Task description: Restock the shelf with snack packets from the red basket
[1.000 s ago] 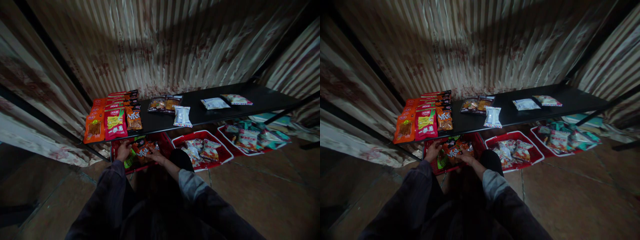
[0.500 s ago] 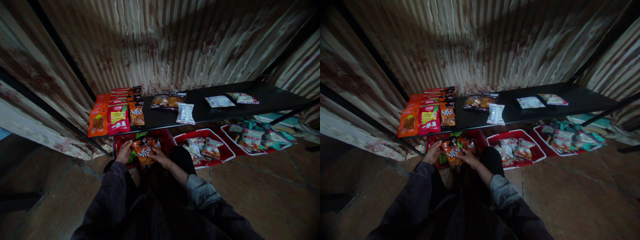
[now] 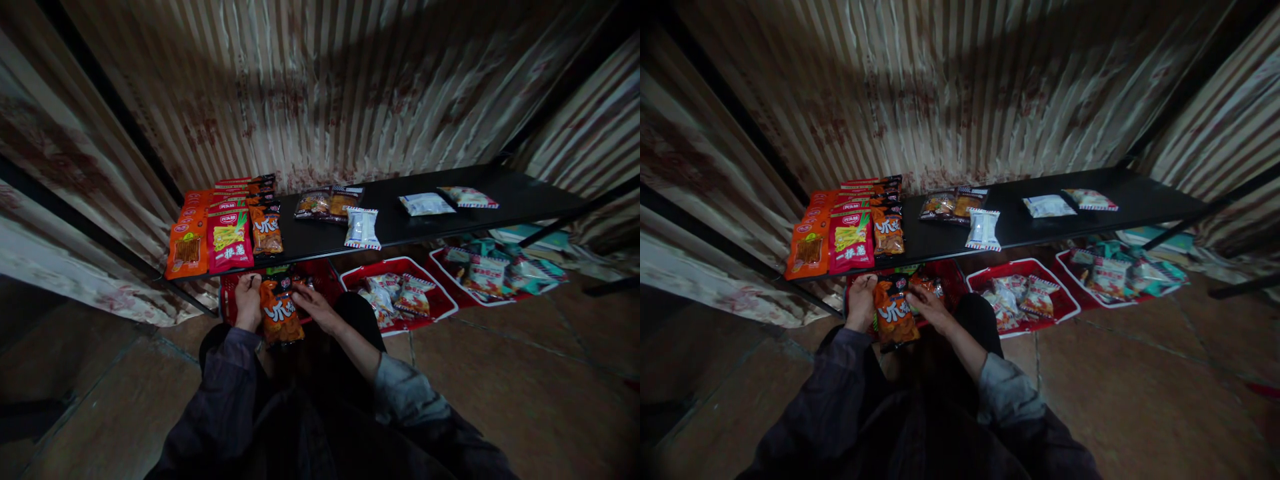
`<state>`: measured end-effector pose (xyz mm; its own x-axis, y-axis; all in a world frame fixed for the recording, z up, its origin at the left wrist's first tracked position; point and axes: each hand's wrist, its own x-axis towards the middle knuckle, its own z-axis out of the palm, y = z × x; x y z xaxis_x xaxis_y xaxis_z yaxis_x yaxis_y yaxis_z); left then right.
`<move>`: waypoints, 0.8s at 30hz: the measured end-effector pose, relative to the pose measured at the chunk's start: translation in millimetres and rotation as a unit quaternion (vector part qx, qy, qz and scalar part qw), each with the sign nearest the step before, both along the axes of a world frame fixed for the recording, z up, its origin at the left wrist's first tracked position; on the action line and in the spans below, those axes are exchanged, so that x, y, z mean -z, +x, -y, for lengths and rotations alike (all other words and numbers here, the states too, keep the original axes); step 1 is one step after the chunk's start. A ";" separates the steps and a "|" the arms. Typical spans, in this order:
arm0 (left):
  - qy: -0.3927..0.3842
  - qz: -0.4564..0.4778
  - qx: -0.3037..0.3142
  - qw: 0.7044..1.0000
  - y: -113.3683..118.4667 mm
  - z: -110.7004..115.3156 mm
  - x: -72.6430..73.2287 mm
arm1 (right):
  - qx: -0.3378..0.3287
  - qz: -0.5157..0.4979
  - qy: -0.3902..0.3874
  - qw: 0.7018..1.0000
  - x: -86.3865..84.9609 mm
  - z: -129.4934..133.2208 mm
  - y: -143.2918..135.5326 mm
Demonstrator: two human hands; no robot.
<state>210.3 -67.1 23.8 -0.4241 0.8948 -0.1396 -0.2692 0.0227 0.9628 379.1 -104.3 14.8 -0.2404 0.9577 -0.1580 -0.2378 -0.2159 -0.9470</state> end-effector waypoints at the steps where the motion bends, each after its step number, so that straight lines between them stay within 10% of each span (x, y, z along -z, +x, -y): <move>1: 0.003 -0.003 0.010 1.000 1.1 1.3 -2.8 | 0.024 -0.004 0.011 1.000 -6.8 -4.4 0.1; 24: 0.017 0.078 0.097 0.992 5.0 13.7 -30.2 | 0.193 -0.094 -0.138 0.967 -52.2 -25.5 -12.5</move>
<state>215.3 -80.8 54.1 -0.2185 0.9631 -0.1573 -0.4078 0.0564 0.9113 366.7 -78.9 67.1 0.0764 0.9095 -0.4087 -0.5137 -0.3155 -0.7979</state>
